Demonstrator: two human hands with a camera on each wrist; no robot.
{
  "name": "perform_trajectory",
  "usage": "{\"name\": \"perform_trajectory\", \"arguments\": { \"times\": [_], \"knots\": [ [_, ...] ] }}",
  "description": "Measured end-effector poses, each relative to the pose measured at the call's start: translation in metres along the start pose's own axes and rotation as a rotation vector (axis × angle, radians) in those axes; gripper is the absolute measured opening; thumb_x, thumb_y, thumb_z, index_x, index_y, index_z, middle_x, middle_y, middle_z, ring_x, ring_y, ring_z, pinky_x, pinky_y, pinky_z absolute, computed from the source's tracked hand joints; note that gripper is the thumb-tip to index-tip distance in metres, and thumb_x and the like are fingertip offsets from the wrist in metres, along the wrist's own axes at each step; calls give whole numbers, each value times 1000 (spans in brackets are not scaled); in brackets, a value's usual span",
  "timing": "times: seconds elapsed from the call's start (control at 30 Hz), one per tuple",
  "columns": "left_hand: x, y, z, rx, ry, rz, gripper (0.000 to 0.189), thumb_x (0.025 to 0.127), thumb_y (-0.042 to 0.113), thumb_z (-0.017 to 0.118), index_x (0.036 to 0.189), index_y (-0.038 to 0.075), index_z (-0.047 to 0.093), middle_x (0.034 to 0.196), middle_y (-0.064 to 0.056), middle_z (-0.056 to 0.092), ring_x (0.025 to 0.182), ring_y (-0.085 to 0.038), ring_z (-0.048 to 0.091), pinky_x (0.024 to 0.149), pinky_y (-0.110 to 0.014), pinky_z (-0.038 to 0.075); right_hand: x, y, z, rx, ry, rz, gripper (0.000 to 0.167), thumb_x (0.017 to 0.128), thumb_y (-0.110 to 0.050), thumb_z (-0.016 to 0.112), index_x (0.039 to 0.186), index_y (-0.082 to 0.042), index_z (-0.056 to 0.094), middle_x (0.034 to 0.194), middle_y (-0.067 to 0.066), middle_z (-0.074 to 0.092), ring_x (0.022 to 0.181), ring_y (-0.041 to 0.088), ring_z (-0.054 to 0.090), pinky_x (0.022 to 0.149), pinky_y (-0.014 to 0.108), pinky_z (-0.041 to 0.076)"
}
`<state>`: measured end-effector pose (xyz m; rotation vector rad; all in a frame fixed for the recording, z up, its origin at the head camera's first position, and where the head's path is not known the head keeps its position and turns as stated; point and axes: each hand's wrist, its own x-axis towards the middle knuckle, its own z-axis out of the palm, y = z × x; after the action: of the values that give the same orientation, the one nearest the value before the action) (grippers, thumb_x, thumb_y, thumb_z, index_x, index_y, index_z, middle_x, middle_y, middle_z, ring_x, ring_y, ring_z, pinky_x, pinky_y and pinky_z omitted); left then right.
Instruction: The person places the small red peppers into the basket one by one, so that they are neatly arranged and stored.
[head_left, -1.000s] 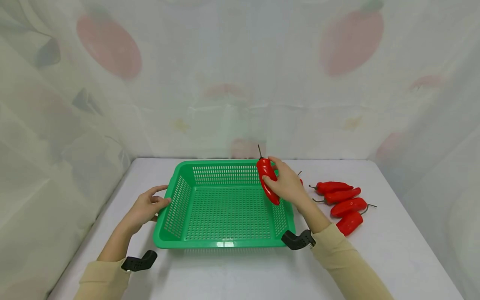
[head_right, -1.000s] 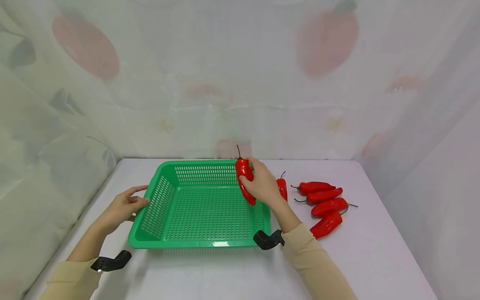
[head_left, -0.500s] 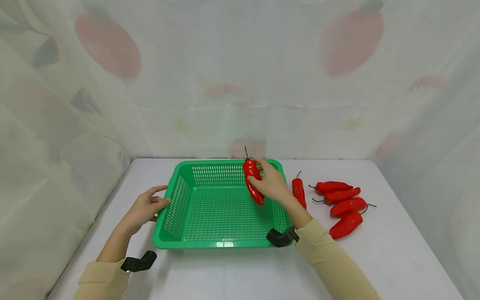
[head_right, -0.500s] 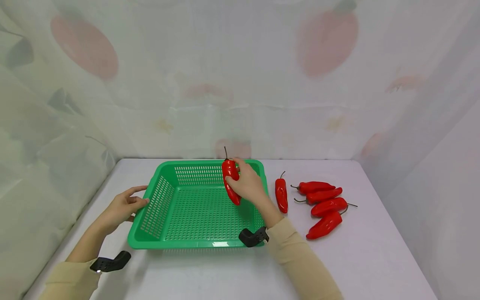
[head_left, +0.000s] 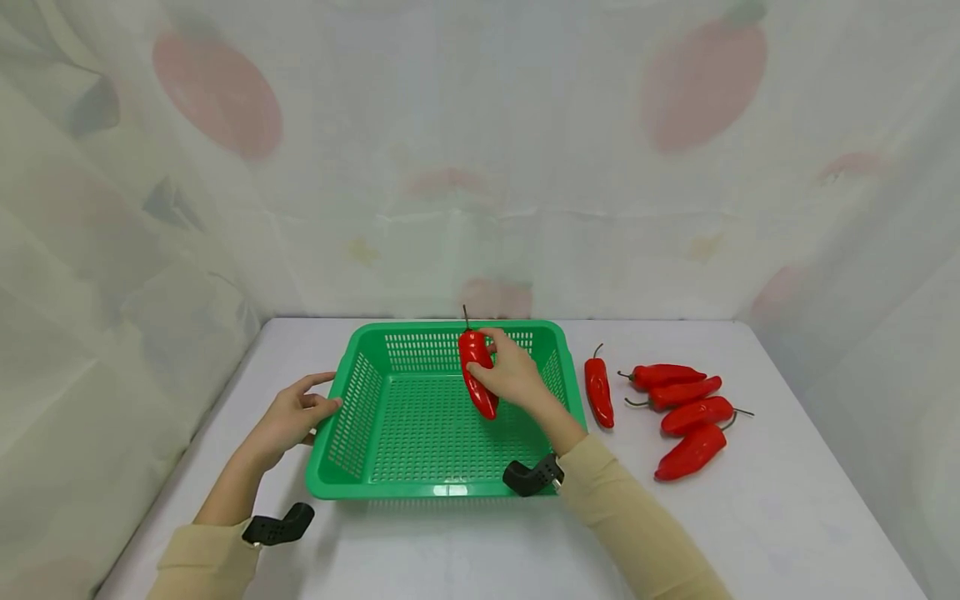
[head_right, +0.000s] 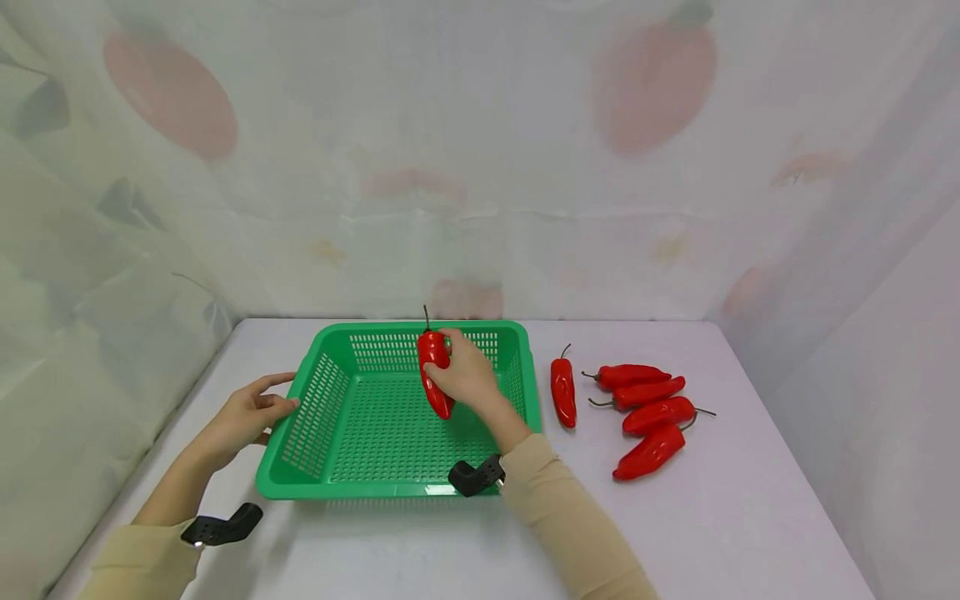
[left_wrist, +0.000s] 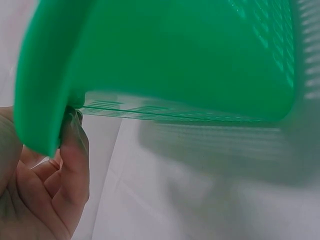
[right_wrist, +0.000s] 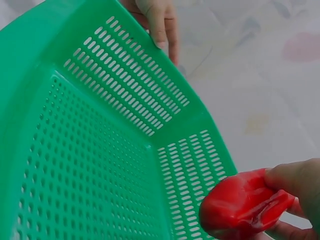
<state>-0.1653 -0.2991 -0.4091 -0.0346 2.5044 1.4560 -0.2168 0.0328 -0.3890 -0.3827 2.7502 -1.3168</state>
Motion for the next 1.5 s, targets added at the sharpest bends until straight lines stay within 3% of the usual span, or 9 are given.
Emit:
{"name": "perform_trajectory", "arguments": {
  "times": [0.4,0.57,0.83,1.03,1.33,1.5],
  "knots": [
    [1,0,2,12,-2,-4,65,93,25,55,146,9,21,92,-17,58,72,-23,65,61,-39,56,11,-2,27,17,-61,65,57,86,-25,63,135,-11,39,114,13,59,88,24,62,58,28,52],
    [1,0,2,6,0,-1,65,93,24,55,146,8,20,93,-17,58,73,-24,65,61,-39,56,14,-2,35,29,-70,79,56,86,-25,64,134,-10,40,114,14,59,90,26,63,60,28,53],
    [2,0,0,27,-5,11,66,92,28,56,146,10,21,93,-17,58,73,-23,65,61,-39,56,19,-7,44,190,-154,157,59,86,-25,64,136,-12,37,119,16,54,95,29,60,59,32,55],
    [2,0,-2,31,-8,11,65,93,27,55,145,9,21,95,-19,58,75,-23,65,61,-39,56,24,-16,53,251,-189,177,58,86,-25,65,136,-12,37,117,16,54,91,27,61,62,37,56],
    [-1,3,-2,41,-5,19,65,93,25,55,145,8,21,93,-18,57,74,-23,65,60,-38,56,25,-28,65,271,-242,180,53,86,-20,64,132,-10,39,113,15,56,86,25,62,69,43,56],
    [-1,3,0,37,-2,9,65,93,24,55,145,8,21,93,-18,57,73,-23,65,60,-38,56,25,-25,72,218,-238,182,53,86,-20,65,131,-8,40,107,14,57,79,22,62,69,41,56]
  ]
}}
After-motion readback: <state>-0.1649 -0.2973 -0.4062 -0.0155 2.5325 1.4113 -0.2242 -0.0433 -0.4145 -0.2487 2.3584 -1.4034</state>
